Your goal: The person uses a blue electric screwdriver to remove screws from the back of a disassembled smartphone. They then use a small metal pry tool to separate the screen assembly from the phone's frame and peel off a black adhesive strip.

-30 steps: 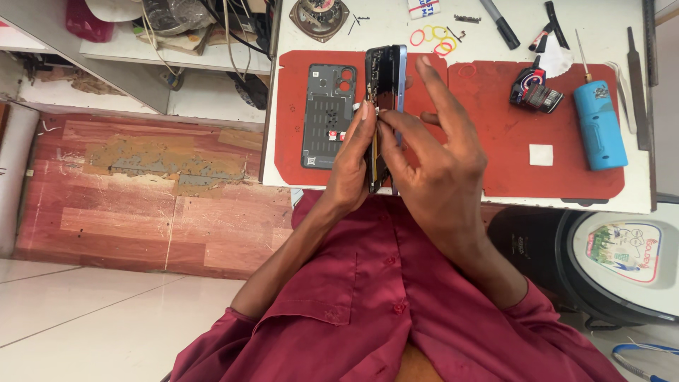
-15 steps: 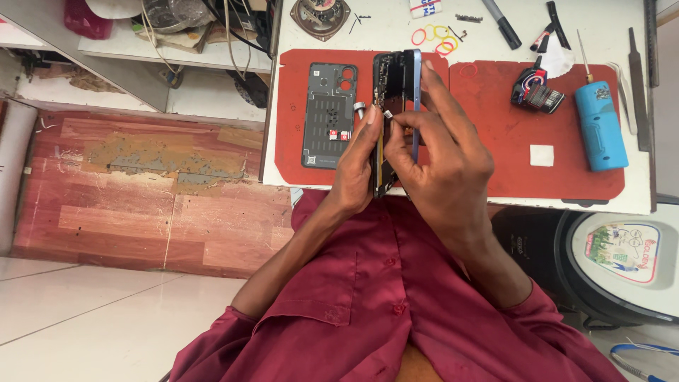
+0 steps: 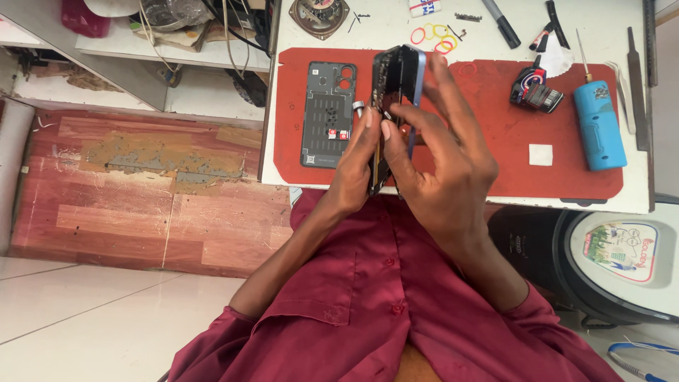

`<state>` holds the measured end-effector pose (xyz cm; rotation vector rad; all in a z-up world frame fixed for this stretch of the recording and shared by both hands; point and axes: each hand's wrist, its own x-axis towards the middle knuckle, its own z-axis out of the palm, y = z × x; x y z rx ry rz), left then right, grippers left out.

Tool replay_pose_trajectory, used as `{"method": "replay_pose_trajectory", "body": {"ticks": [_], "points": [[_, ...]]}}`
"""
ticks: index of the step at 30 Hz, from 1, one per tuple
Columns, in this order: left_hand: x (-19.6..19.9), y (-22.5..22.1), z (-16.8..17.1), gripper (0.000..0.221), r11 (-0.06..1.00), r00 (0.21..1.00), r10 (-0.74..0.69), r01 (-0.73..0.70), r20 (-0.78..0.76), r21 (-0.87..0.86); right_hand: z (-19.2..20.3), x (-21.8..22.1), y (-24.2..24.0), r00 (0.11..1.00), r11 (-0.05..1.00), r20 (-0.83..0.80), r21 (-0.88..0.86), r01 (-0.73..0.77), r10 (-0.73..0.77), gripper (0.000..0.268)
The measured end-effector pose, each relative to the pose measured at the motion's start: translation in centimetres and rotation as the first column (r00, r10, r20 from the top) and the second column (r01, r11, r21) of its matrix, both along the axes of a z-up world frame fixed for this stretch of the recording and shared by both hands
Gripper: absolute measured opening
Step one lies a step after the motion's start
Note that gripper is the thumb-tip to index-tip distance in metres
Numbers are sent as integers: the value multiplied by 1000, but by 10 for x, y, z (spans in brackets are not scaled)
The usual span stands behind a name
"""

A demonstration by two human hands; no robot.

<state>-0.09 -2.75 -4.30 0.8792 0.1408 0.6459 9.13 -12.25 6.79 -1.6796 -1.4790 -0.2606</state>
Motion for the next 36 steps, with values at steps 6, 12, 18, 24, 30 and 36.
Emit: {"method": "replay_pose_trajectory", "body": {"ticks": [6, 12, 18, 24, 30, 36], "points": [[-4, -6, 38, 85, 964, 998, 50, -38, -39, 264, 24, -6, -2, 996, 996, -2, -3, 88, -88, 11], [-9, -6, 63, 103, 859, 986, 160, -111, -56, 500, 44, -13, -7, 998, 998, -9, -9, 60, -60, 14], [-10, -6, 66, 105, 769, 966, 246, -141, -84, 624, 39, -14, -14, 998, 998, -38, -5, 55, -55, 11], [-11, -7, 69, 104, 746, 964, 253, -144, -78, 650, 34, -15, -11, 997, 996, -40, 57, 71, -69, 14], [-13, -9, 58, 99, 852, 980, 187, -126, -71, 508, 47, -16, -12, 990, 998, -126, -22, 62, -65, 19], [-12, -2, 41, 83, 990, 999, -21, 15, 40, 143, 59, -7, -15, 912, 994, -399, -94, 60, -93, 26]]}}
